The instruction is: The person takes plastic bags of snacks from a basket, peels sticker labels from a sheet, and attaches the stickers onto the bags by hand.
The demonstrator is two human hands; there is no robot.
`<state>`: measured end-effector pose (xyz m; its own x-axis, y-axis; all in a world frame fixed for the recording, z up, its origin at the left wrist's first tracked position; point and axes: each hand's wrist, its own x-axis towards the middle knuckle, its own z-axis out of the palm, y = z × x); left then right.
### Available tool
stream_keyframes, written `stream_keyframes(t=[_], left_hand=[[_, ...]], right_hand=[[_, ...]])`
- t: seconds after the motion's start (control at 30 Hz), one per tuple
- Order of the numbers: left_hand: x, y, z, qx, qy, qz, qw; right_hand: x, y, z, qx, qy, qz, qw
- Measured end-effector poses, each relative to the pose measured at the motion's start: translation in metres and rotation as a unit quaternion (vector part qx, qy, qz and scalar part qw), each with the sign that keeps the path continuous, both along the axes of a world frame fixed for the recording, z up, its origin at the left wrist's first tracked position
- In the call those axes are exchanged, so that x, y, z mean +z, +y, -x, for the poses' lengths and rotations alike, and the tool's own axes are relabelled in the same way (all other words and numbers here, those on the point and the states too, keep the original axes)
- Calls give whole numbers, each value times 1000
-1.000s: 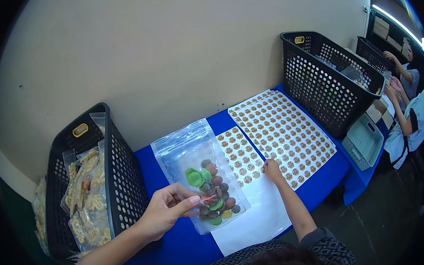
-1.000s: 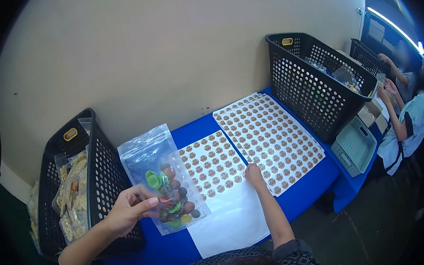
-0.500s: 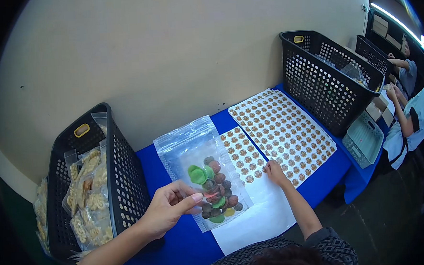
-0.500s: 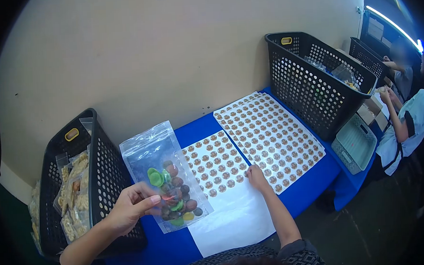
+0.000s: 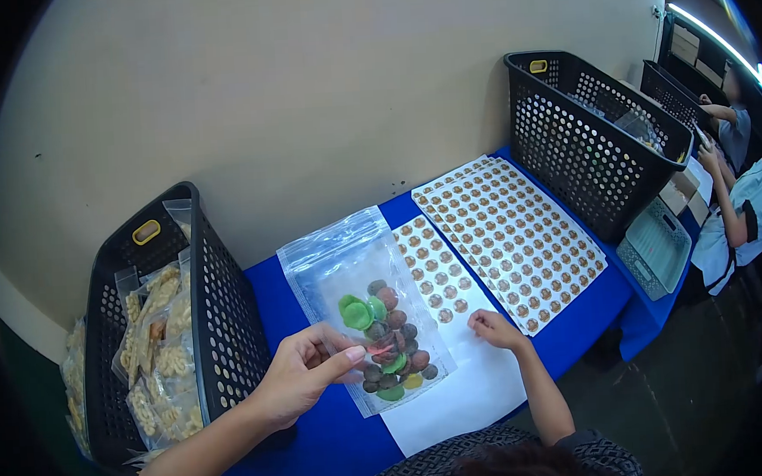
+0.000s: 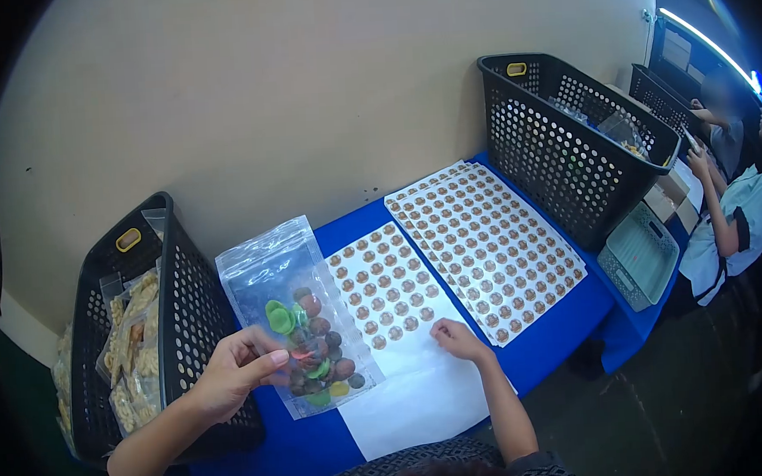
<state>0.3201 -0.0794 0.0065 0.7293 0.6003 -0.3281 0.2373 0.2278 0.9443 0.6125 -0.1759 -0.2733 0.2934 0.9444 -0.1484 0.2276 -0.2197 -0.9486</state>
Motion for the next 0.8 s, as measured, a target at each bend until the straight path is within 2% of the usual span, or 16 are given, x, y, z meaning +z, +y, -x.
stream_keyframes(t=[0.03, 0.07, 0.17, 0.2, 0.27, 0.3, 0.33, 0.4, 0.47, 0.53, 0.6, 0.67, 0.8], left_hand=[[0, 0, 0, 0, 0, -1, 1000], [0, 0, 0, -4, -2, -1, 1000], [0, -1, 0, -8, -1, -3, 1000], [1, -1, 0, -11, 2, -3, 1000], [-1, -1, 1, -10, -5, 7, 1000], [-2, -1, 1, -11, -13, 19, 1000], [-2, -1, 1, -11, -12, 18, 1000], [-3, -1, 2, -21, -18, 19, 999], [0, -3, 1, -26, -25, 12, 999], [2, -4, 1, -30, -32, 3, 999], [1, -3, 2, -45, -25, -2, 999], [1, -4, 2, -47, -26, -5, 999], [-1, -4, 2, -51, -25, -15, 998]], right_hand=[[2, -1, 5, 53, 8, 24, 998], [5, -2, 9, 54, 8, 23, 998], [31, 1, 31, 102, 157, -23, 982], [51, 1, 37, 104, 158, -25, 982], [95, -1, 48, 148, 290, -96, 941], [117, -1, 55, 175, 399, -156, 887], [138, -3, 60, 175, 399, -157, 886], [173, -6, 69, 191, 422, -256, 848], [194, -10, 75, 192, 413, -269, 849], [211, -15, 82, 159, 228, -253, 927], [222, -16, 89, 154, 217, -258, 929], [227, -14, 91, 168, -14, -379, 910], [236, -21, 103, 88, 121, -401, 904]])
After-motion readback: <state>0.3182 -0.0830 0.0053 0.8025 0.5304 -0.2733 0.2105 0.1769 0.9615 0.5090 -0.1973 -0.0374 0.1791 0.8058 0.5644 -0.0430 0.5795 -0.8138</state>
